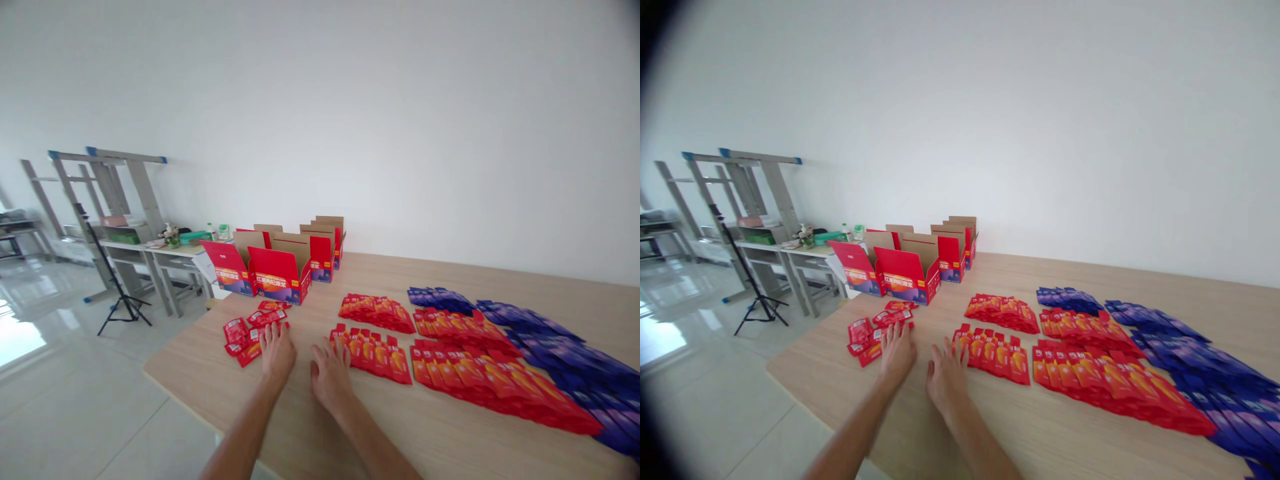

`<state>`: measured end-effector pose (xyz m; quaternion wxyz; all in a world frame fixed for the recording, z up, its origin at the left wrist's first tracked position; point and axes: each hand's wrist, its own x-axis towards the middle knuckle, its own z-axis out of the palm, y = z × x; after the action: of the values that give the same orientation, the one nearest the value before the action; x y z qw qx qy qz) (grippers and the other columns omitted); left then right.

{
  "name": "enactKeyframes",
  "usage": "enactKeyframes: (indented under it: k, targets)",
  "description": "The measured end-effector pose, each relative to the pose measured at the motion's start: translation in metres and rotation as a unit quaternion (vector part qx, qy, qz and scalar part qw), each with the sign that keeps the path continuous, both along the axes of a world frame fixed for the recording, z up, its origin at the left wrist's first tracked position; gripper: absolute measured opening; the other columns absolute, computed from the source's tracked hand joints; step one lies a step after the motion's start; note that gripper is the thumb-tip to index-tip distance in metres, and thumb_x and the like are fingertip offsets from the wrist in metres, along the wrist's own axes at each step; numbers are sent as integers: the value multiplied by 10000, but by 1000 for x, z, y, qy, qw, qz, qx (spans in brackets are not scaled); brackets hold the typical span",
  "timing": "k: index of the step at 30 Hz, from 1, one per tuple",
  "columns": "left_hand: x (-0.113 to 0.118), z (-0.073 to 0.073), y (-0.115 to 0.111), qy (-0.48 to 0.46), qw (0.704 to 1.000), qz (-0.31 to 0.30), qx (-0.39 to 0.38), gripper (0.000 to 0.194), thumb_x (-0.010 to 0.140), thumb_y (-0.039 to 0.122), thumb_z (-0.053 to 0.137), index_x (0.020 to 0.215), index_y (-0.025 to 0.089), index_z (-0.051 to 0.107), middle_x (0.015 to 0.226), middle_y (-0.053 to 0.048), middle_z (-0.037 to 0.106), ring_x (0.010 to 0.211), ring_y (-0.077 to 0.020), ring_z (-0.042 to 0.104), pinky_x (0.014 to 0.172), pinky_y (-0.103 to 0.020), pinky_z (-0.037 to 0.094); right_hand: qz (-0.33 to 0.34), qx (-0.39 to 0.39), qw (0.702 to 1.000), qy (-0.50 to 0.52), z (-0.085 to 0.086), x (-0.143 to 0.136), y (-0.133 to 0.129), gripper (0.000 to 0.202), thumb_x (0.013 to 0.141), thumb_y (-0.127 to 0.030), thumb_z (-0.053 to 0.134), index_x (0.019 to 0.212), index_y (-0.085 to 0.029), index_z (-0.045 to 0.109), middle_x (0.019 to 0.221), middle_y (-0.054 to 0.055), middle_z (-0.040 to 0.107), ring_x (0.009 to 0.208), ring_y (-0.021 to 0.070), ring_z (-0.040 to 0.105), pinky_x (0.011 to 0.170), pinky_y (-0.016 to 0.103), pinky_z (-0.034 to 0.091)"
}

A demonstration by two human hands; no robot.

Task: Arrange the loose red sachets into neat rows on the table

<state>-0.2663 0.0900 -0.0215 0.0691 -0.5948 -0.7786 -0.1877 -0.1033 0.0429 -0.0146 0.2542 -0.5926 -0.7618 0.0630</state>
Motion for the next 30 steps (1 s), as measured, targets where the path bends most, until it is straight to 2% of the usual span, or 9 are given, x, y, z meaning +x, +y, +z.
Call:
enactKeyframes:
  k: [4,6,9,12,16,20,23,26,30]
  targets:
    - [-15,1,9,-3,997,51,-55,565,875,234,442,1435,162,469,1553,-194,379,1463,-378,258,1148,-578,173,17,-7,1000,14,0,-17,-1,411,938,-318,486,1331,-310,602,1529,48,444,1449,343,286,1179,542,151]
    - [-15,2,10,-6,996,53,-73,541,891,233,419,1423,158,483,1530,-203,409,1441,-379,295,1132,-578,191,17,-8,1000,15,0,-20,-1,411,936,-313,487,1330,-305,605,1531,49,442,1451,338,286,1179,534,161]
    - [-10,6,6,-1,998,18,-61,496,904,173,369,1371,136,534,1437,-204,507,1365,-342,393,1113,-532,227,13,-17,1000,12,-2,-20,-1,411,924,-289,497,1317,-297,618,1527,51,447,1443,339,301,1173,539,176]
    - [-2,11,-2,-3,999,-22,-47,456,902,132,352,1268,162,623,1325,-179,587,1255,-313,468,1079,-496,266,9,-18,1000,9,-4,-14,0,407,916,-261,496,1299,-285,631,1513,59,463,1436,339,308,1162,546,198]
    - [10,16,-9,-8,998,-53,-35,414,917,125,351,1154,176,686,1230,-160,633,1171,-303,496,1039,-484,290,-5,-5,1000,8,-5,0,-1,390,903,-227,498,1257,-271,656,1485,65,491,1420,334,329,1158,534,217]
    - [26,19,-9,-30,997,-72,11,369,957,171,350,1134,181,673,1158,-131,672,1132,-290,525,993,-452,327,-11,15,1000,20,-3,17,-2,382,906,-193,485,1231,-258,675,1454,78,519,1409,312,350,1162,496,240]
    - [41,21,-5,-74,993,-78,48,353,979,198,348,1156,197,654,1143,-111,691,1135,-263,554,992,-413,339,-19,36,998,41,-2,32,-1,372,922,-177,461,1213,-234,686,1415,88,554,1381,304,388,1151,483,280]
    - [60,22,0,-158,981,-99,57,329,987,221,362,1153,192,645,1094,-104,715,1086,-223,612,940,-339,384,-15,56,996,69,-5,50,4,371,930,-167,447,1216,-204,683,1371,100,593,1323,285,458,1135,481,322]
    - [87,21,5,-297,940,-160,58,270,976,257,396,1048,188,648,959,-69,733,893,-174,661,780,-256,432,-13,72,990,118,-8,78,10,372,927,-189,456,1231,-164,669,1322,117,630,1250,271,535,1116,461,372]
